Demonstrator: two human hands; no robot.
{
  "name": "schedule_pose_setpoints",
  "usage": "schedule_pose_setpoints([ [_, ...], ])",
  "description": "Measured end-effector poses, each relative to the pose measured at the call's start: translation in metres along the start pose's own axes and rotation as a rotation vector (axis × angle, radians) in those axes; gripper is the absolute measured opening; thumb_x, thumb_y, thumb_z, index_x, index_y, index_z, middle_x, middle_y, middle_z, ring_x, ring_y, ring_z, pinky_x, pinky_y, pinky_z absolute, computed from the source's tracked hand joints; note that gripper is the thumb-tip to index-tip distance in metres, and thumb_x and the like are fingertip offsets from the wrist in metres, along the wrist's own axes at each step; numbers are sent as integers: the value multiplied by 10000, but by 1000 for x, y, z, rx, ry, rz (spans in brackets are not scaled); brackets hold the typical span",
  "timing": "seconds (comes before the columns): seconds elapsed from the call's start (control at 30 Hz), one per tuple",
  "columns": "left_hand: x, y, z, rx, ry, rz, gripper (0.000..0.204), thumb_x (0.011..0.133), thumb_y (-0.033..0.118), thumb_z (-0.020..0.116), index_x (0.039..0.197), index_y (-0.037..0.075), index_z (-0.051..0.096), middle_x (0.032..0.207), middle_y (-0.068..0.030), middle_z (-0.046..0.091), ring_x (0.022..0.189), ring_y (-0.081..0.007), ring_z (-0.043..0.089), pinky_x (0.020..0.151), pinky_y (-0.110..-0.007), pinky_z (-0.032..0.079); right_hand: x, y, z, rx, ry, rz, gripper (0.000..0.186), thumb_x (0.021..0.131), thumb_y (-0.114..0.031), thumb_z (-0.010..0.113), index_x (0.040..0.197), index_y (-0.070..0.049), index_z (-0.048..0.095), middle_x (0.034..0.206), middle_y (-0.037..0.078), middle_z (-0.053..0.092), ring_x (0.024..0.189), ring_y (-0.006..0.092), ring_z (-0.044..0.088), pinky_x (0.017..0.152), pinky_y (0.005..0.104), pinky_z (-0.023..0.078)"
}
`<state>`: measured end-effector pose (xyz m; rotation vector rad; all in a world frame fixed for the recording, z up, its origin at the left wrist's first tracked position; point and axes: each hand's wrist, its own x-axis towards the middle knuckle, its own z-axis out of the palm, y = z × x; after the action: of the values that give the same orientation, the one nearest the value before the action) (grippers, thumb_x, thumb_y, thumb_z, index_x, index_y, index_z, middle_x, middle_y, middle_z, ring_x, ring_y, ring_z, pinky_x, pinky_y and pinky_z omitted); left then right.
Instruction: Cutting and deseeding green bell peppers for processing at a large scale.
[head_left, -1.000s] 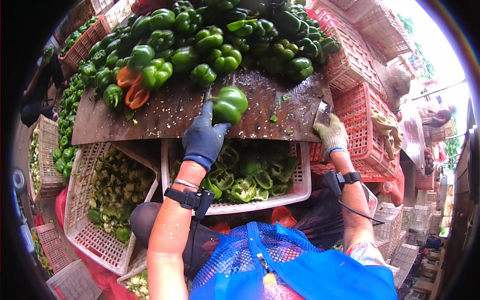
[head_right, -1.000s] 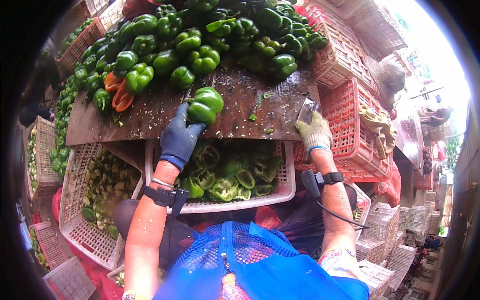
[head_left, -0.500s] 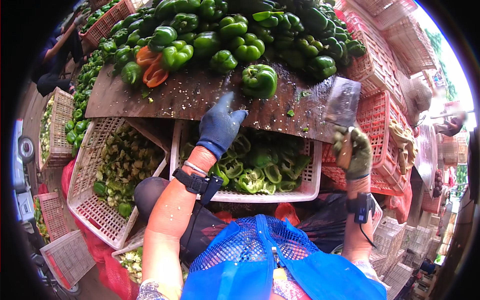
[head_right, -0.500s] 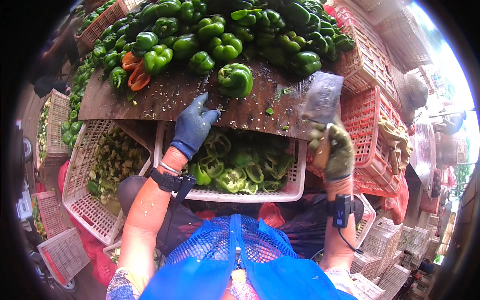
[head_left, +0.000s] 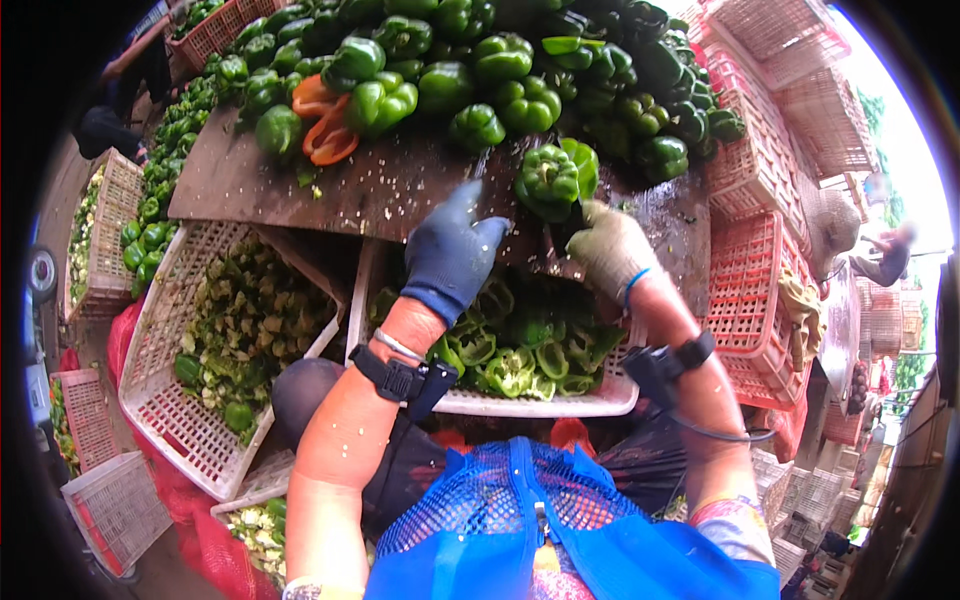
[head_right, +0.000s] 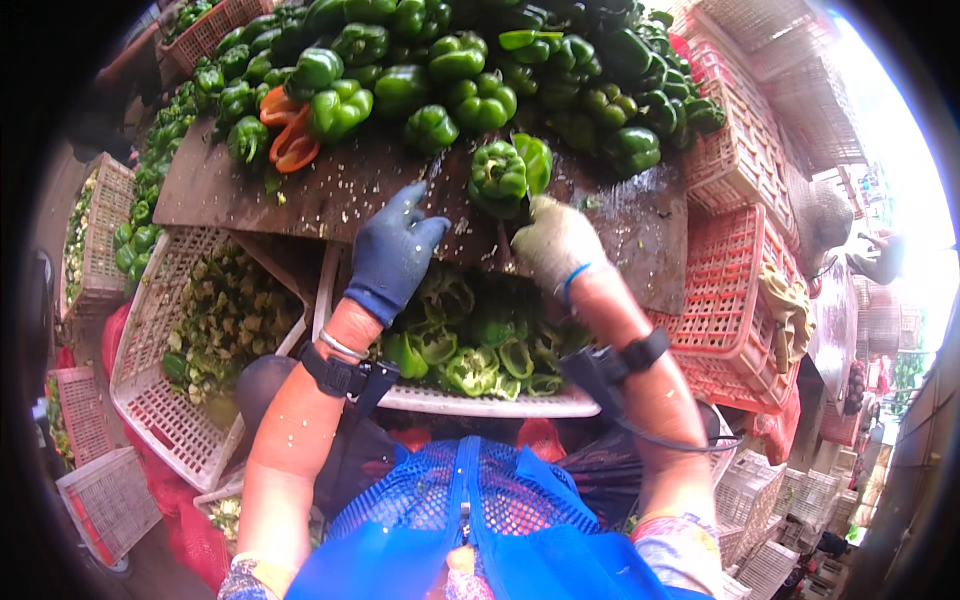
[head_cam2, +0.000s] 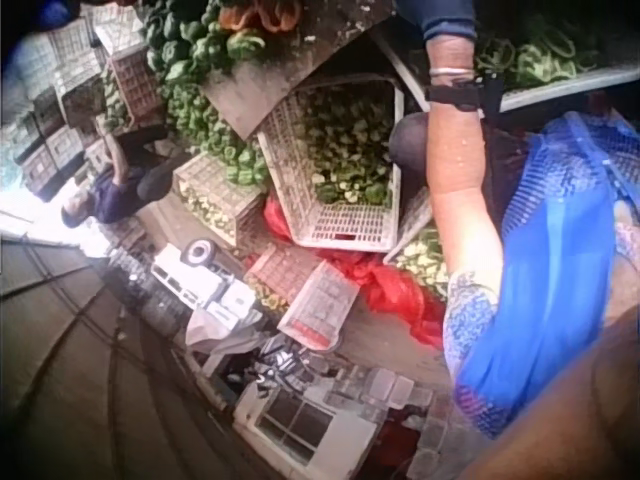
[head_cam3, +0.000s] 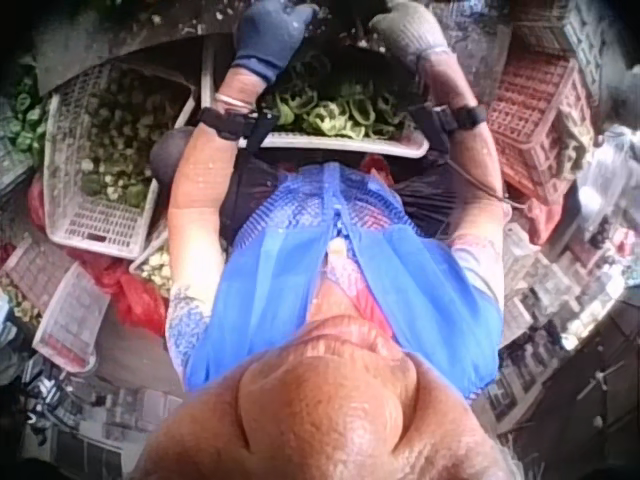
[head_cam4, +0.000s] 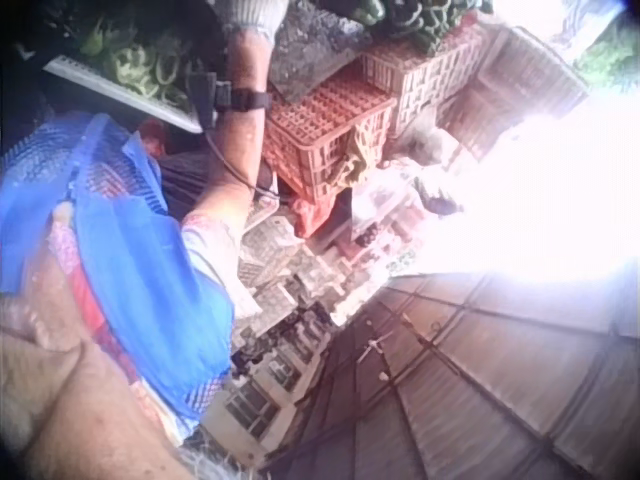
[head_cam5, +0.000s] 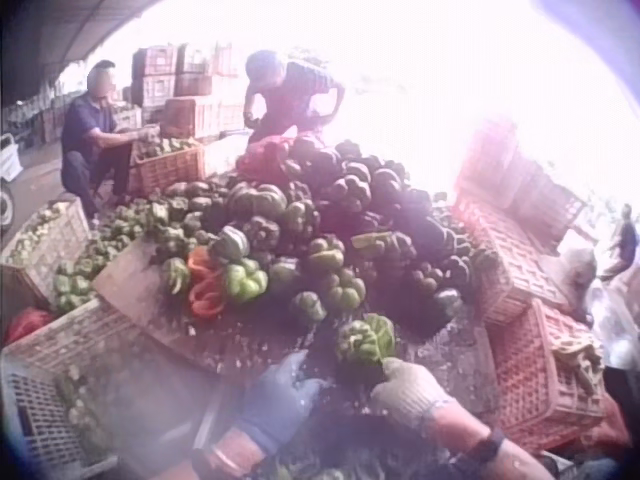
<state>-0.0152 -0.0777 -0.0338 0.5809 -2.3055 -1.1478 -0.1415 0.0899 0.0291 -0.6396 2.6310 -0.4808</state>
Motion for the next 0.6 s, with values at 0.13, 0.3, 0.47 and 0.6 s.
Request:
schedule_pose_setpoints([
  [0.13,-3,4,-14,91,-48,42,507,812,209,755,1277,53,626,957,-193,704,857,-324,703,757,-393,551,-9,-13,-37,421,-135,80,323,810,-47,619,1126,-18,680,741,47,647,565,142,595,523,307,498],
  [0.3,-9,-8,-23,-33,-118,-48,499,825,165,724,1285,10,610,1027,-212,705,908,-303,709,808,-378,548,-22,28,-70,922,528,-40,275,827,20,573,1085,-44,646,831,36,651,594,99,568,520,250,488],
  [0.47,-2,3,-7,6,-143,28,489,844,135,696,1287,-40,589,1103,-238,698,977,-296,708,860,-372,540,68,118,-55,1159,379,256,116,872,-53,580,980,-16,555,731,102,605,528,243,610,455,368,512],
  [0.6,3,2,-6,-25,-54,67,516,803,166,742,1273,7,600,1016,-233,693,926,-380,689,826,-436,546,69,104,-66,946,238,368,77,839,-70,581,902,-37,550,696,115,593,495,245,601,457,399,515],
])
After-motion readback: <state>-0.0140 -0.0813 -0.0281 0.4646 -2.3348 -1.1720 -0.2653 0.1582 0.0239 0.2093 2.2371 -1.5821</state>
